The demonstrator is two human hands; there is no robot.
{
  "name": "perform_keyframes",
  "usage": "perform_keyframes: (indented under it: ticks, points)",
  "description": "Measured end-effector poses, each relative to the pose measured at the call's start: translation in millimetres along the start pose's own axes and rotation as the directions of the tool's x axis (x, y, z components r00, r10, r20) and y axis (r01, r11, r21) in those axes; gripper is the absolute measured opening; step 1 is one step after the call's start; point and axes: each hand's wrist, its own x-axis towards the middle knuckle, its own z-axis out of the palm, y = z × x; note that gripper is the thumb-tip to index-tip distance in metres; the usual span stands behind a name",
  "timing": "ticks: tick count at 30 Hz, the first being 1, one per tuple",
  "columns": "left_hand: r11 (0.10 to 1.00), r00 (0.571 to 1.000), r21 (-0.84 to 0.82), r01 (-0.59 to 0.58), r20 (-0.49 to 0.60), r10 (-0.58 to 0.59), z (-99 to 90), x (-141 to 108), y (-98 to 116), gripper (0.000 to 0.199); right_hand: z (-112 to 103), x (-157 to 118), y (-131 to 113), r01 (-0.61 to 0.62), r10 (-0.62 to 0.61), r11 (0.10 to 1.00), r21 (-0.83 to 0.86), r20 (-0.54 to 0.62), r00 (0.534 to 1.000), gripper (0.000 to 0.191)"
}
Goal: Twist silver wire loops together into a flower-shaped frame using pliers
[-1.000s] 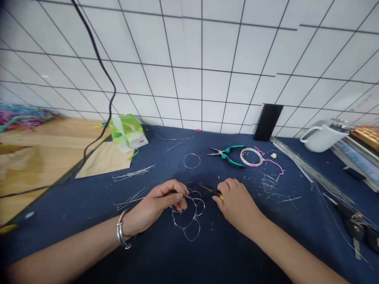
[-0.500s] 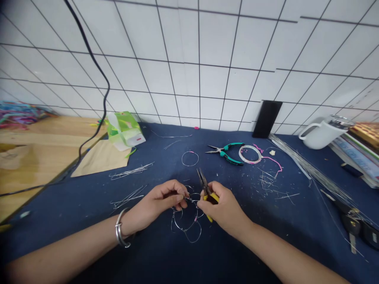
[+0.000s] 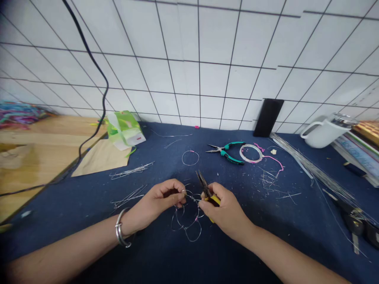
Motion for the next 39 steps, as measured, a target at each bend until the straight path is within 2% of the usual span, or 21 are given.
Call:
perform_keyframes:
  ticks: [6, 16, 27, 35, 39]
  points:
    - [0.995, 0.999, 0.094, -0.044, -0.021, 0.047, -0.3, 0.1, -2.3, 0.001, 1.3, -5.1, -2.1, 0.07, -0.082, 0.978, -0.198, -0.056, 0.995, 0.006]
    - [0.996, 0.998, 0.075, -0.054, -0.027, 0.056, -0.1, 0.7, -4.7, 0.001, 3.2, -7.7, -0.1, 0.13, -0.134, 0.92, -0.369, 0.016, 0.991, 0.005]
    - [0.983, 0.987, 0.131, -0.127, -0.083, 0.139, 1.4, -1.2, -2.3, 0.004, 5.6, -6.7, -1.1, 0.065, -0.054, 0.96, -0.272, 0.046, 0.997, 0.002]
    - [0.962, 0.977, 0.223, -0.158, -0.108, 0.185, 1.9, -1.1, -1.7, 0.004, 2.4, -4.3, -1.3, -0.021, 0.024, 0.999, -0.046, 0.058, 0.998, 0.004]
    - [0.958, 0.98, 0.243, -0.15, -0.088, 0.176, 1.8, -1.5, -0.8, 0.007, 1.6, -2.0, 0.1, -0.038, 0.04, 0.997, -0.064, 0.044, 0.998, 0.004]
